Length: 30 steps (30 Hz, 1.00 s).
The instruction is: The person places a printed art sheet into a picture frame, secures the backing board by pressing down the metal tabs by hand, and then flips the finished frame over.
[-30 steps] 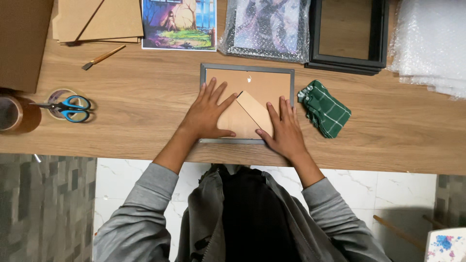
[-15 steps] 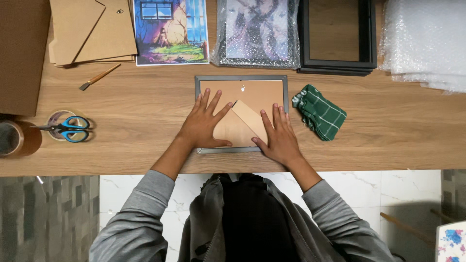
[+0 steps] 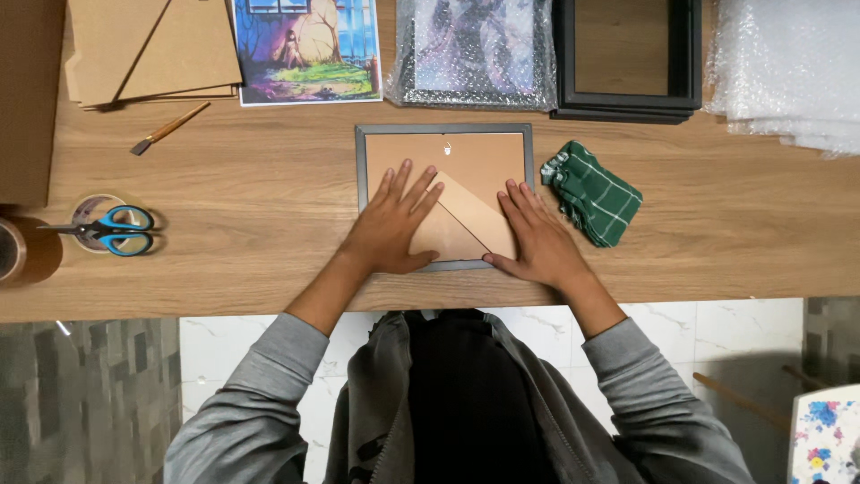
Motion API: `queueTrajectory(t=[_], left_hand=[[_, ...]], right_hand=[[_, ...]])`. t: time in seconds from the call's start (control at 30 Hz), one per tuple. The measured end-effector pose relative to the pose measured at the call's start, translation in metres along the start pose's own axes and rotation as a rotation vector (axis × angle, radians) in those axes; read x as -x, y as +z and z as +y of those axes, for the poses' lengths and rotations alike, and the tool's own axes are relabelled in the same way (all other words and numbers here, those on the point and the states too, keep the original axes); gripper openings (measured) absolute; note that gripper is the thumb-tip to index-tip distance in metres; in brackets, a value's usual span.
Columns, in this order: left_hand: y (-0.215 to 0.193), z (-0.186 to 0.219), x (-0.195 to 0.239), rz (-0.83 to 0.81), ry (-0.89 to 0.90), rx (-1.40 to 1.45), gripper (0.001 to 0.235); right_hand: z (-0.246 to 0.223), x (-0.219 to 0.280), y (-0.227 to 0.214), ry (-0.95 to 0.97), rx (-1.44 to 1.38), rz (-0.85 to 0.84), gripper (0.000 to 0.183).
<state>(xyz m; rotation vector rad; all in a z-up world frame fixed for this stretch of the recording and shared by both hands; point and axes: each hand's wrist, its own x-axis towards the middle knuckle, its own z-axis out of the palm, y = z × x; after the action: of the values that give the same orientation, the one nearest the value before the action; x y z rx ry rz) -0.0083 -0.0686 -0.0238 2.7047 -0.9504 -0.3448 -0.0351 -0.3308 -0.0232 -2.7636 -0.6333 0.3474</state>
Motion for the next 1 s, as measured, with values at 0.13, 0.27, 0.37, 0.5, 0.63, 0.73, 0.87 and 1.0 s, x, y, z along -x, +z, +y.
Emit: queueTrajectory(t=[0.13, 0.27, 0.37, 0.5, 0.63, 0.73, 0.87, 1.0], left_hand=[[0.01, 0.012, -0.009, 0.048, 0.077, -0.04, 0.094], [0.013, 0.012, -0.012, 0.058, 0.061, -0.071, 0.092], [0.013, 0.012, -0.014, 0.042, 0.058, -0.092, 0.094], [0.016, 0.011, -0.036, 0.064, 0.096, -0.092, 0.091], [-0.003, 0.027, -0.068, -0.038, 0.157, -0.073, 0.085], [-0.005, 0.035, -0.086, -0.081, 0.204, -0.116, 0.091], [-0.009, 0.038, -0.092, -0.152, 0.203, -0.135, 0.099], [-0.007, 0.038, -0.095, -0.168, 0.19, -0.193, 0.1]], right_hand=[[0.0, 0.001, 0.001, -0.028, 0.027, 0.019, 0.096], [0.003, 0.002, 0.006, -0.058, 0.047, 0.023, 0.093], [0.004, 0.005, 0.009, -0.069, 0.036, 0.041, 0.094], [0.009, 0.006, 0.009, -0.04, -0.13, 0.071, 0.088], [0.012, 0.02, 0.008, 0.018, -0.198, 0.179, 0.061], [0.018, 0.034, 0.01, 0.016, -0.168, 0.272, 0.053], [0.018, 0.04, 0.006, -0.048, -0.183, 0.279, 0.057], [0.018, 0.037, -0.013, -0.121, -0.232, 0.299, 0.042]])
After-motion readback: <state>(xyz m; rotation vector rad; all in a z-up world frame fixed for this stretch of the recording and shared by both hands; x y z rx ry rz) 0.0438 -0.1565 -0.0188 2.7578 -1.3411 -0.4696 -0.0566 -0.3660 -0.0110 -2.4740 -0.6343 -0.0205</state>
